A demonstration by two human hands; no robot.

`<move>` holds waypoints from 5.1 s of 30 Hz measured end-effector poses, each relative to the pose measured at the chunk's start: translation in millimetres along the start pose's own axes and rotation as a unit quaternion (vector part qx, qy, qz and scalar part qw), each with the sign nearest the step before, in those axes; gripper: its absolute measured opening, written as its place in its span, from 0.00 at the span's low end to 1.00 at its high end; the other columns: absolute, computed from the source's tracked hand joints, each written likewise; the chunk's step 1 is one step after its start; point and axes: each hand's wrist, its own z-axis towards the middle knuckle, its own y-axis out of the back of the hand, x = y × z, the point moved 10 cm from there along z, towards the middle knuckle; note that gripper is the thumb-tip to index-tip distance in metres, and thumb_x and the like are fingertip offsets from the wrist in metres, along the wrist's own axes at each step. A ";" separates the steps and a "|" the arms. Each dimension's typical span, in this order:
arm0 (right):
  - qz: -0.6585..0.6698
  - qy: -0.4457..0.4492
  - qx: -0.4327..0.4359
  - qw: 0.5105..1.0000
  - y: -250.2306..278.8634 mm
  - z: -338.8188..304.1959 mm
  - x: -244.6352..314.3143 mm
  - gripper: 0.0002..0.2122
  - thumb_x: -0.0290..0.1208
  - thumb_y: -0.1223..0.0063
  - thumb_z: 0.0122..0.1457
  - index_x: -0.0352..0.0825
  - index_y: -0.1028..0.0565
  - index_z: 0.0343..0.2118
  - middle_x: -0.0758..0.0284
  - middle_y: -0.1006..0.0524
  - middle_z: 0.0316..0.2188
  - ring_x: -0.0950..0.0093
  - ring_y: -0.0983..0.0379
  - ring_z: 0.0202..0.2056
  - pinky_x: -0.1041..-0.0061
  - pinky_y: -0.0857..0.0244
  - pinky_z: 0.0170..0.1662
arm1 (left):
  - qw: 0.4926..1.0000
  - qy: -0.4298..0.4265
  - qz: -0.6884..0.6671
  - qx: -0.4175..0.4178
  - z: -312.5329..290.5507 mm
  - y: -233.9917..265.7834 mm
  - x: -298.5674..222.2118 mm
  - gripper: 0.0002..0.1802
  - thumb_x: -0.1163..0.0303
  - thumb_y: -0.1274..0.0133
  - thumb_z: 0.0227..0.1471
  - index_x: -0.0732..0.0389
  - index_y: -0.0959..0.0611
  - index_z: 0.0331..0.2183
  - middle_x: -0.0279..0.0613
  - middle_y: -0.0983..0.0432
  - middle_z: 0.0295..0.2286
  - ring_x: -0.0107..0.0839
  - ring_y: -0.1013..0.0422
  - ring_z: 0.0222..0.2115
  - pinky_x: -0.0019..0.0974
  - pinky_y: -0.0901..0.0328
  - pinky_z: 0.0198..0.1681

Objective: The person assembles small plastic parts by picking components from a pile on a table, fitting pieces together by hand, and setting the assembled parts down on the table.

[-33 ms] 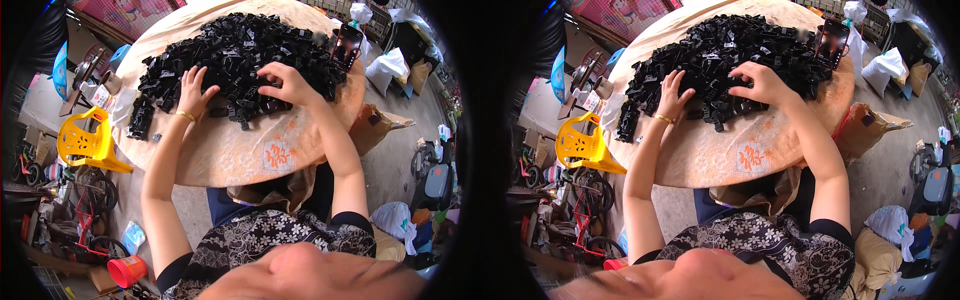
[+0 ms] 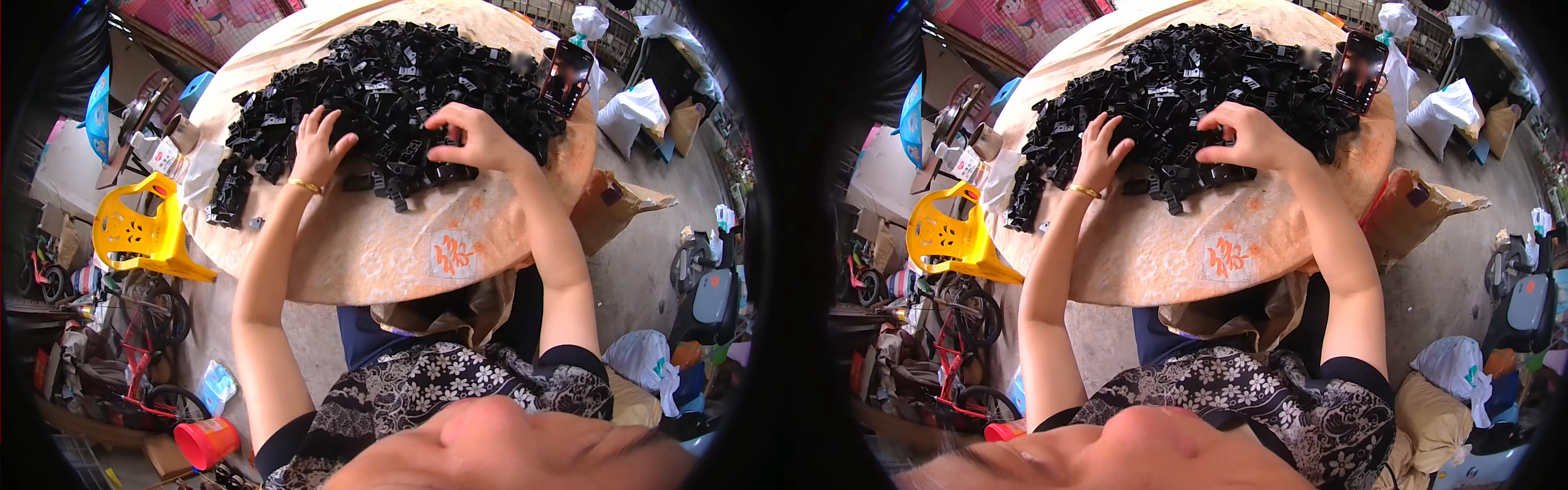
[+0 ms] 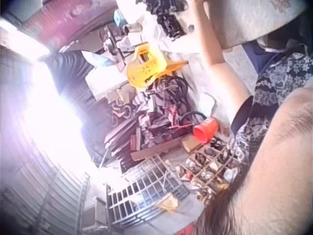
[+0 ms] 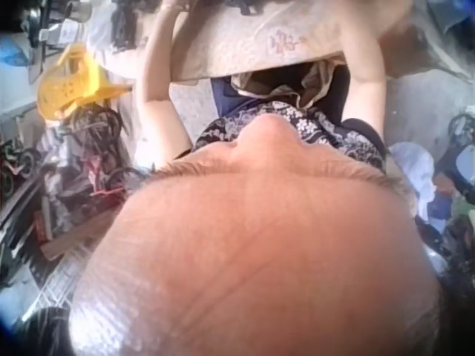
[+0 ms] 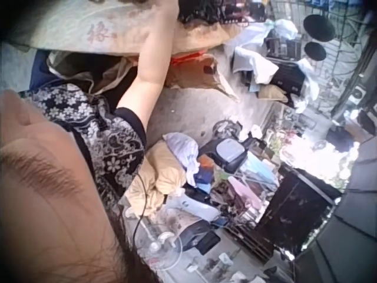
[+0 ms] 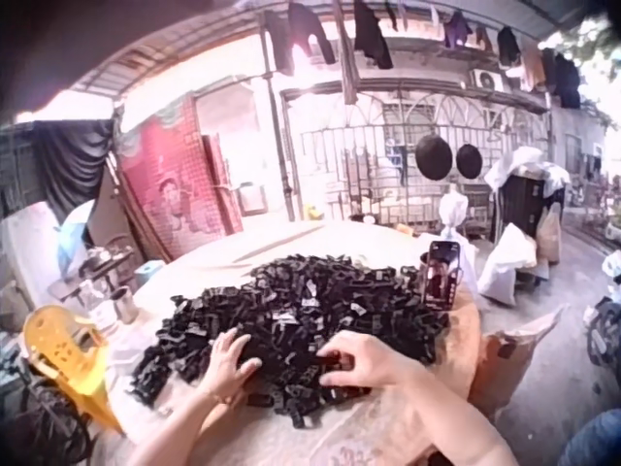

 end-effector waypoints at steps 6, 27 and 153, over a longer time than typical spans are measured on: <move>-0.071 -0.044 0.157 0.984 -19.1 -22.3 -8.2 0.19 0.34 0.36 0.36 0.35 0.24 0.34 0.65 0.29 0.31 0.70 0.30 0.31 0.73 0.34 0.35 | 0.991 -0.114 0.010 -0.072 -7.7 33.8 -108.9 0.21 0.58 0.39 0.39 0.60 0.20 0.35 0.45 0.30 0.39 0.46 0.38 0.45 0.47 0.43 0.49; -0.073 0.068 -0.161 0.982 -3.5 22.4 13.8 0.13 0.35 0.40 0.42 0.35 0.24 0.30 0.66 0.25 0.28 0.72 0.28 0.27 0.75 0.33 0.31 | 0.990 -0.026 -0.141 -0.003 -17.7 16.1 -106.7 0.11 0.71 0.50 0.51 0.60 0.23 0.39 0.47 0.31 0.25 0.47 0.31 0.27 0.41 0.36 0.30; -0.109 0.073 0.099 0.986 -77.0 -4.2 28.3 0.11 0.38 0.41 0.42 0.37 0.22 0.27 0.66 0.24 0.26 0.66 0.31 0.34 0.69 0.36 0.38 | 0.958 -0.206 -0.017 0.198 -53.2 13.9 -155.3 0.25 0.72 0.36 0.25 0.58 0.24 0.34 0.39 0.31 0.36 0.41 0.37 0.40 0.38 0.39 0.46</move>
